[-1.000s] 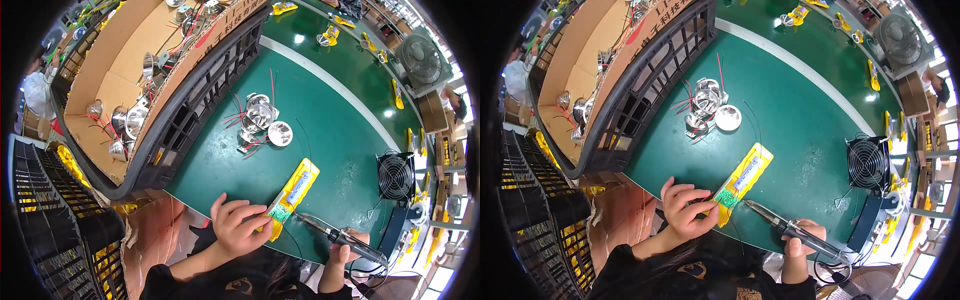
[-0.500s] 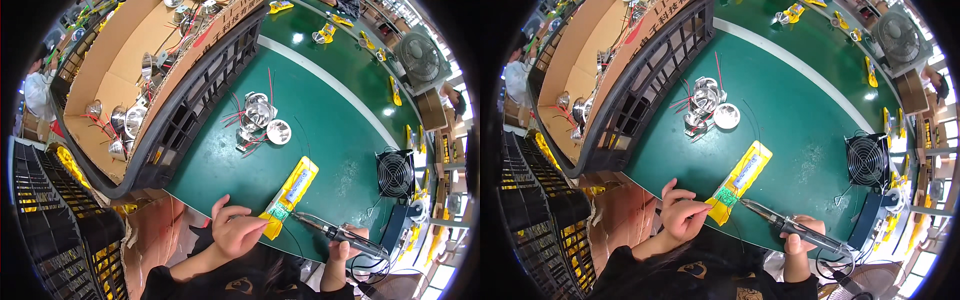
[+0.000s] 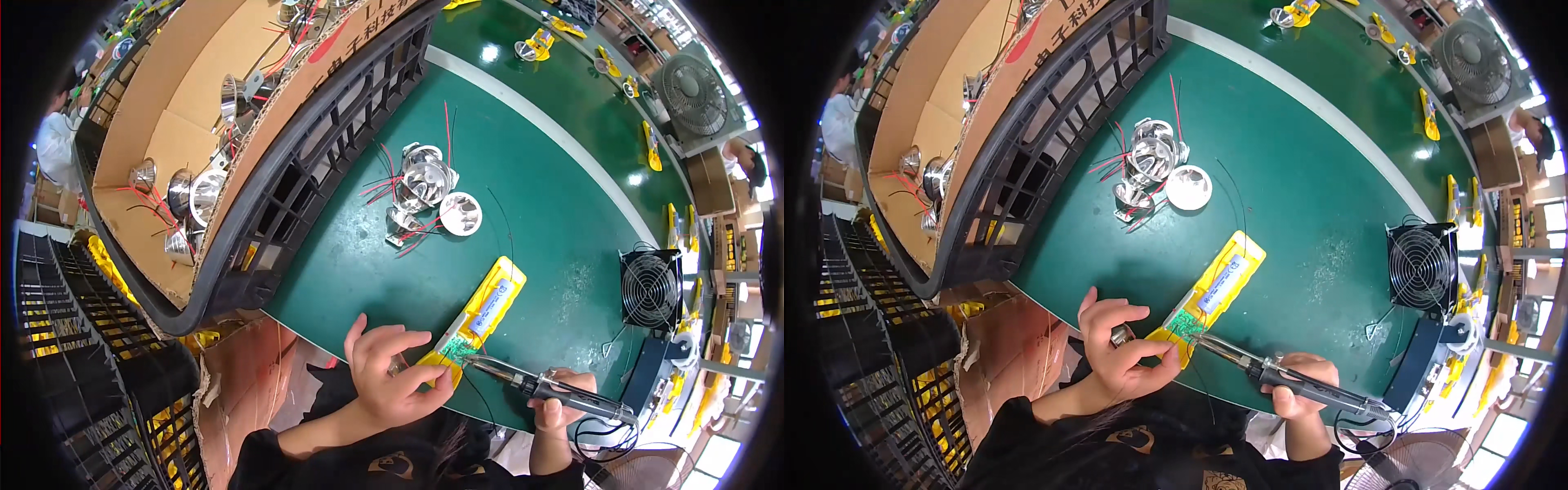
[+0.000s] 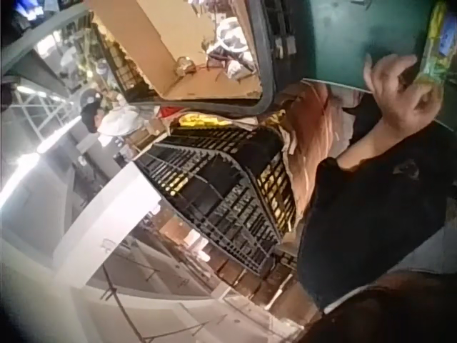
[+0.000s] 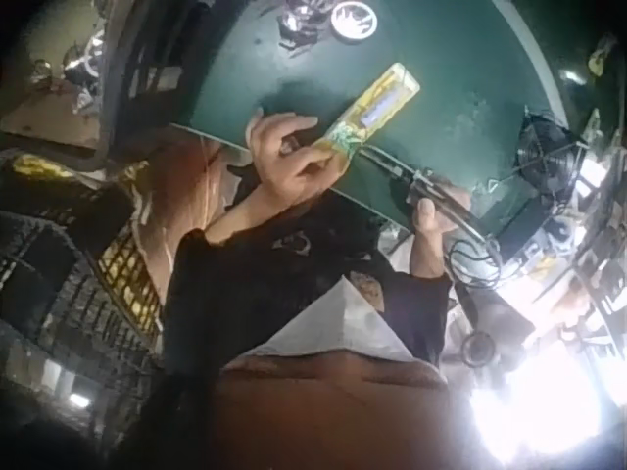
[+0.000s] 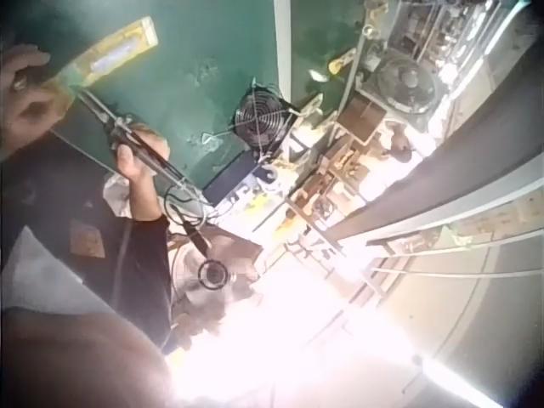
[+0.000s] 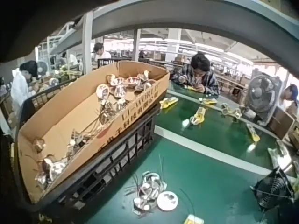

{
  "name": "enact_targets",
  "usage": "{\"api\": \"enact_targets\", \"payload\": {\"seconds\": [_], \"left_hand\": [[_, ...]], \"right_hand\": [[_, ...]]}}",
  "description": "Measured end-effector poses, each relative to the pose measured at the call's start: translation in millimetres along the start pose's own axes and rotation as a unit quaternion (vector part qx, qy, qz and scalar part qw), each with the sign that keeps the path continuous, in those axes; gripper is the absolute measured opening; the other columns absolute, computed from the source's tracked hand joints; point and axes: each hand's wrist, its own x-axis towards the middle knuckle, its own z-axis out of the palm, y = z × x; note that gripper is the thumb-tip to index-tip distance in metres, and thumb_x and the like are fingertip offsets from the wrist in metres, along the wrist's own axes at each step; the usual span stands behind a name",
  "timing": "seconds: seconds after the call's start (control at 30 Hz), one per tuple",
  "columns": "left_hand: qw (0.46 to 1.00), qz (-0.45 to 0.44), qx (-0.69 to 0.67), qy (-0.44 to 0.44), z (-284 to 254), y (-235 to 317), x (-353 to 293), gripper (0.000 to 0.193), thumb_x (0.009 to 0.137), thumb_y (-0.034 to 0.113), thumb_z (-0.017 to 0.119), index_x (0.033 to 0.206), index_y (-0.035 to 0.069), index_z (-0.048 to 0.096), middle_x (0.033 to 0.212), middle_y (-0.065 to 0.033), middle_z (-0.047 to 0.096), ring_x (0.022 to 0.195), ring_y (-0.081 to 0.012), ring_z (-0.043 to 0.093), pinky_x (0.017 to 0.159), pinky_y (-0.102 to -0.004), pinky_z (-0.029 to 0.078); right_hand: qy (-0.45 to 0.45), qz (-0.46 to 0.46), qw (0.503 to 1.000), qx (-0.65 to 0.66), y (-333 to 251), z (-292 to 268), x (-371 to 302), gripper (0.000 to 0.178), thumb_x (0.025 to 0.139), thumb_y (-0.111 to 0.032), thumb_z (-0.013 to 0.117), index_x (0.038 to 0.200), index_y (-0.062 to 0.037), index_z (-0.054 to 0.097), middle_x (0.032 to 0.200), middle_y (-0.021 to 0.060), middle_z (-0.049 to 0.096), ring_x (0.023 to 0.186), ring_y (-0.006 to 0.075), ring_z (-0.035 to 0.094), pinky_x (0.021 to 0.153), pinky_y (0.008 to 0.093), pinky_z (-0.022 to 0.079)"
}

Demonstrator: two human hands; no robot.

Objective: The person solders wires onto flashlight components using a soldering iron, places the assembled flashlights onto a conveyor belt, and retrieves reflector parts from a cardboard box.

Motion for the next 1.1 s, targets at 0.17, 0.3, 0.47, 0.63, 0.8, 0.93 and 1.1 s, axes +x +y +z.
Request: {"api": "enact_targets", "payload": {"seconds": [0.17, 0.3, 0.47, 0.63, 0.8, 0.93, 1.1], "left_hand": [[1.0, -0.009, -0.005, -0.022, 0.0, -0.4, 0.7, 0.018, 0.055, 0.016, 0.071, 0.062, 0.021, 0.055, 0.098, -0.0013, 0.051, 0.091, -0.0259, 0.048, 0.092, -0.0511, 0.028], [1.0, -0.013, -0.01, -0.011, 0.1, -0.7, 0.9, 0.019, 0.054, 0.015, 0.071, 0.062, 0.021, 0.054, 0.097, -0.0013, 0.052, 0.09, -0.026, 0.048, 0.092, -0.0512, 0.028], [1.0, -0.006, -0.016, -0.009, 0.4, -0.8, 1.2, 0.019, 0.053, 0.014, 0.071, 0.061, 0.02, 0.054, 0.096, -0.0013, 0.052, 0.089, -0.026, 0.049, 0.092, -0.0499, 0.028], [1.0, -0.018, -0.021, 0.001, 0.9, -0.4, 1.5, 0.018, 0.055, 0.015, 0.07, 0.06, 0.02, 0.053, 0.096, 0.0005, 0.054, 0.088, -0.0239, 0.049, 0.092, -0.0489, 0.028], [0.999, -0.029, -0.029, 0.01, 1.8, -0.2, 1.5, 0.017, 0.056, 0.016, 0.069, 0.059, 0.02, 0.053, 0.096, 0.0025, 0.056, 0.087, -0.022, 0.05, 0.093, -0.0486, 0.027], [0.999, -0.026, -0.023, 0.007, 1.5, -0.4, 1.5, 0.017, 0.055, 0.016, 0.069, 0.059, 0.02, 0.052, 0.096, 0.0024, 0.056, 0.087, -0.0219, 0.05, 0.093, -0.0484, 0.027], [0.999, -0.024, -0.024, 0.007, 1.4, -1.0, 1.4, 0.017, 0.056, 0.015, 0.069, 0.06, 0.02, 0.052, 0.096, 0.0024, 0.056, 0.087, -0.0217, 0.051, 0.093, -0.0481, 0.027]], "right_hand": [[-0.024, 0.029, 0.999, 0.015, 0.1, 0.2, 3.0, 0.027, 0.077, -0.02, 0.062, 0.069, 0.0029, 0.052, 0.047, 0.0036, 0.053, 0.035, 0.0134, 0.049, 0.036, 0.0251, 0.041], [-0.013, 0.03, 0.998, 0.047, 0.7, 1.2, 1.8, 0.026, 0.077, -0.019, 0.062, 0.076, 0.0043, 0.051, 0.048, 0.0043, 0.054, 0.036, 0.013, 0.049, 0.036, 0.025, 0.041], [-0.04, 0.039, 0.997, 0.046, 3.5, -2.2, -1.5, 0.026, 0.077, -0.018, 0.062, 0.08, 0.0048, 0.051, 0.048, 0.0049, 0.054, 0.036, 0.0132, 0.05, 0.036, 0.0252, 0.041], [-0.047, 0.038, 0.998, 0.032, 4.5, -4.8, -1.5, 0.026, 0.076, -0.019, 0.062, 0.079, 0.0044, 0.051, 0.047, 0.0052, 0.053, 0.036, 0.0139, 0.05, 0.037, 0.0253, 0.042], [-0.021, 0.03, 0.998, 0.043, 3.2, -1.4, 0.4, 0.026, 0.075, -0.02, 0.063, 0.076, 0.0044, 0.052, 0.046, 0.005, 0.053, 0.035, 0.014, 0.049, 0.035, 0.0257, 0.042], [-0.022, 0.04, 0.997, 0.054, 1.9, 1.4, 1.0, 0.026, 0.074, -0.019, 0.064, 0.076, 0.0044, 0.052, 0.046, 0.0051, 0.053, 0.035, 0.0139, 0.049, 0.036, 0.0257, 0.042], [-0.009, 0.031, 0.999, 0.027, 1.2, -0.1, 0.4, 0.029, 0.075, -0.023, 0.063, 0.071, 0.0037, 0.053, 0.046, 0.0043, 0.053, 0.034, 0.0132, 0.049, 0.034, 0.0246, 0.041]]}}
